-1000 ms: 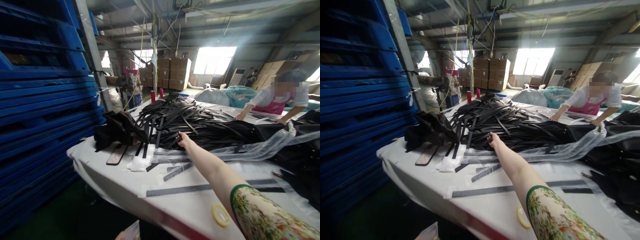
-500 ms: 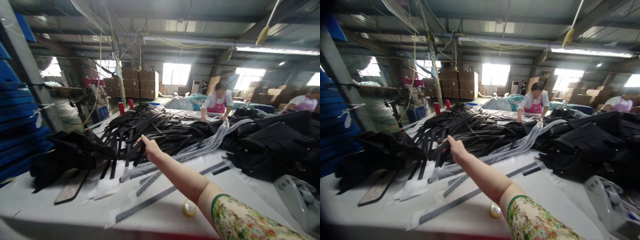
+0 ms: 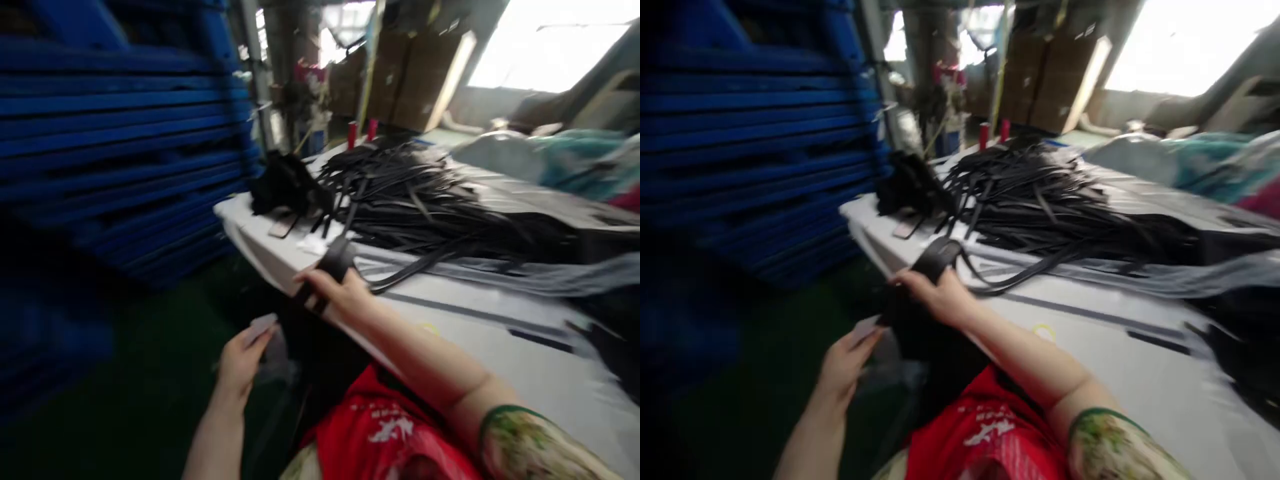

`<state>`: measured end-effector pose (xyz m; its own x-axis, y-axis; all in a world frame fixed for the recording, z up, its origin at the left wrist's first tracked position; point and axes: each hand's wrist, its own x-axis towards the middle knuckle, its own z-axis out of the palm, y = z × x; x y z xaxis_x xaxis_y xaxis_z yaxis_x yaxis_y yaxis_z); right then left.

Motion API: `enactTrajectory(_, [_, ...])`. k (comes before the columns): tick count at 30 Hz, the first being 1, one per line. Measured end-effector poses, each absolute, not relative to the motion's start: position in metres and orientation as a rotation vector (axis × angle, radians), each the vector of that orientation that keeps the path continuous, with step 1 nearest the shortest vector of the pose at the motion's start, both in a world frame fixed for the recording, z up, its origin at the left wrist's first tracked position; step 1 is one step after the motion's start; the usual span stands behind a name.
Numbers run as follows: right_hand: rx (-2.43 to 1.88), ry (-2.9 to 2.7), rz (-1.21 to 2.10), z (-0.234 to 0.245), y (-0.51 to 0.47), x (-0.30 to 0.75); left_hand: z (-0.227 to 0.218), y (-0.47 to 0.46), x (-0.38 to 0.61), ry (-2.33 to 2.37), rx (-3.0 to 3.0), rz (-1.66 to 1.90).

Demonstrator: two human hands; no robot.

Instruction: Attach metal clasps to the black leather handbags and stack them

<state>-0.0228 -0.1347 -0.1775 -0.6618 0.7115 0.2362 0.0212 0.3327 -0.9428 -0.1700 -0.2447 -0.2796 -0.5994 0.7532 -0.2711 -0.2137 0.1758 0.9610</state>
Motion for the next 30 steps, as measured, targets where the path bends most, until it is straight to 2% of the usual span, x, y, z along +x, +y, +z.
enactTrajectory(6, [-0.728, -1.836, 1.261, -0.208, -0.121, -0.002, -0.303, -0.295, -0.189, 1.392, 0.48, 1.521])
enactTrajectory(18, [-0.615, -2.003, 1.338, -0.217, -0.14, -0.011, -0.3, -0.284, -0.177, 1.434, 0.705, 1.269])
enactTrajectory(24, [-0.624, -2.169, 1.202, -0.218, -0.14, -0.011, -0.294, -0.284, -0.179, 1.454, 0.779, 1.254])
enactTrajectory(30, [-0.702, -2.14, 1.408, -0.229, -0.138, -0.012, -0.29, -0.281, -0.177, 1.308, 0.903, 1.324])
